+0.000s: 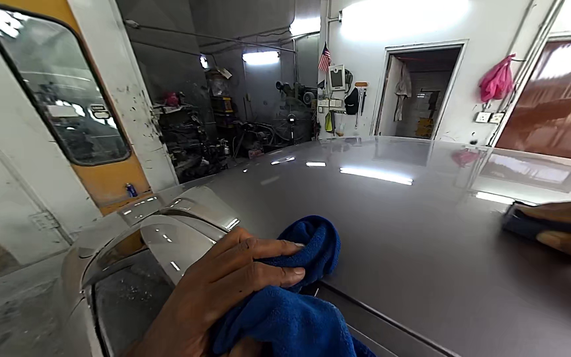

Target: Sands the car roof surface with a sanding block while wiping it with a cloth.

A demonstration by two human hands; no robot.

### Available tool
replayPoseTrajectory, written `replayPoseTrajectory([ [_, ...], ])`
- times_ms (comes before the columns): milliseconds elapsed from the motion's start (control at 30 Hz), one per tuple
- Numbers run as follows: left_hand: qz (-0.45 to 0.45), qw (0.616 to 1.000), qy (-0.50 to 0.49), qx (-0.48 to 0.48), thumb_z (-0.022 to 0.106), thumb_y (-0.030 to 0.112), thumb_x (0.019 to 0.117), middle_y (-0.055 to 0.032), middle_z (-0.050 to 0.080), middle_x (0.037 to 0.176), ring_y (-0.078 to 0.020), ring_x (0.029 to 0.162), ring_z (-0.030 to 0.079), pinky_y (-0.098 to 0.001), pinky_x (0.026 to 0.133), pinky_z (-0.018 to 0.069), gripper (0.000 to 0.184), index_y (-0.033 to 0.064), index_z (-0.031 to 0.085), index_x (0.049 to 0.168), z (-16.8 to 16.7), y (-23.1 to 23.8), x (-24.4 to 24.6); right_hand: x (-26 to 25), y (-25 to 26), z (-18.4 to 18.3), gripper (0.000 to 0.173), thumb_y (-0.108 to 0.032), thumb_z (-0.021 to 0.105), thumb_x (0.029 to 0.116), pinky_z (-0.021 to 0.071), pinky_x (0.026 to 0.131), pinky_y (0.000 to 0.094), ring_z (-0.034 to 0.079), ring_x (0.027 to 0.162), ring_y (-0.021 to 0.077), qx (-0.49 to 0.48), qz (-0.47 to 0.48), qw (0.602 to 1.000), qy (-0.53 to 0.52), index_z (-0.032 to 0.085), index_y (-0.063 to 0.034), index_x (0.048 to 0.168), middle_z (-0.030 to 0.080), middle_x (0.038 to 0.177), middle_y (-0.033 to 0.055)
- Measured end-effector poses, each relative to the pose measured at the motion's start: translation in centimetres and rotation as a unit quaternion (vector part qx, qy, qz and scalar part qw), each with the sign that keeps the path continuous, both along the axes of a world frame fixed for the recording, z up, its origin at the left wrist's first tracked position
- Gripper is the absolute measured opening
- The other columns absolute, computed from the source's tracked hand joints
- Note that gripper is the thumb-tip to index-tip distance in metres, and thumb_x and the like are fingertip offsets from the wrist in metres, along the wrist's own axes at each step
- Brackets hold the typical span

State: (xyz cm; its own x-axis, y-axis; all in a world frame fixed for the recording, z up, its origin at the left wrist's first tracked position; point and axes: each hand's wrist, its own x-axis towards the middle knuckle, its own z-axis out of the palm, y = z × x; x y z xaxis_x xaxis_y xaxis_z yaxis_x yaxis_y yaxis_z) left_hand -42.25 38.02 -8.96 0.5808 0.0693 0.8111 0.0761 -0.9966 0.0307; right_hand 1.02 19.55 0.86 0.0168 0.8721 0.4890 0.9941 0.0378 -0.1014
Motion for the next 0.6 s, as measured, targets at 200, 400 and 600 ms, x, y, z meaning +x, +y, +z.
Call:
replayPoseTrajectory([
  [200,-0.009,1.0,0.004,0.0,0.046,0.055,0.1011,0.0029,0.066,0.134,-0.0111,0.115,0.058,-0.0289,0.095,0.0452,0.045,0.0258,0.068,0.128,0.2,0.0,-0.3,0.8,1.1,-0.4,0.033,-0.018,0.063,0.0975,0.0521,0.098,0.0597,0.067,0.115,0.0326,0.035,0.02,0.999,-0.017,0.071,-0.0066,0.128,0.07,0.125,0.0133],
  [400,-0.011,0.999,0.036,-0.018,0.048,0.046,0.1016,-0.0101,0.068,0.13,-0.0189,0.111,0.06,-0.0358,0.094,0.0438,0.042,0.018,0.069,0.124,0.5,0.5,-0.3,1.9,1.6,-1.0,0.037,-0.038,0.054,0.0995,0.0565,0.093,0.0504,0.069,0.111,0.0183,0.071,0.003,0.994,-0.077,0.073,-0.0202,0.126,0.073,0.12,-0.0012],
  [600,-0.022,0.998,0.044,-0.027,0.05,0.05,0.1002,-0.017,0.066,0.13,-0.025,0.113,0.06,-0.0398,0.096,0.0434,0.048,0.0139,0.069,0.125,0.6,0.5,-0.7,0.8,-0.2,-1.1,0.038,-0.043,0.052,0.0987,0.0585,0.092,0.0377,0.067,0.111,0.0085,0.085,0.0,0.993,-0.077,0.072,-0.0282,0.128,0.071,0.121,-0.01],
])
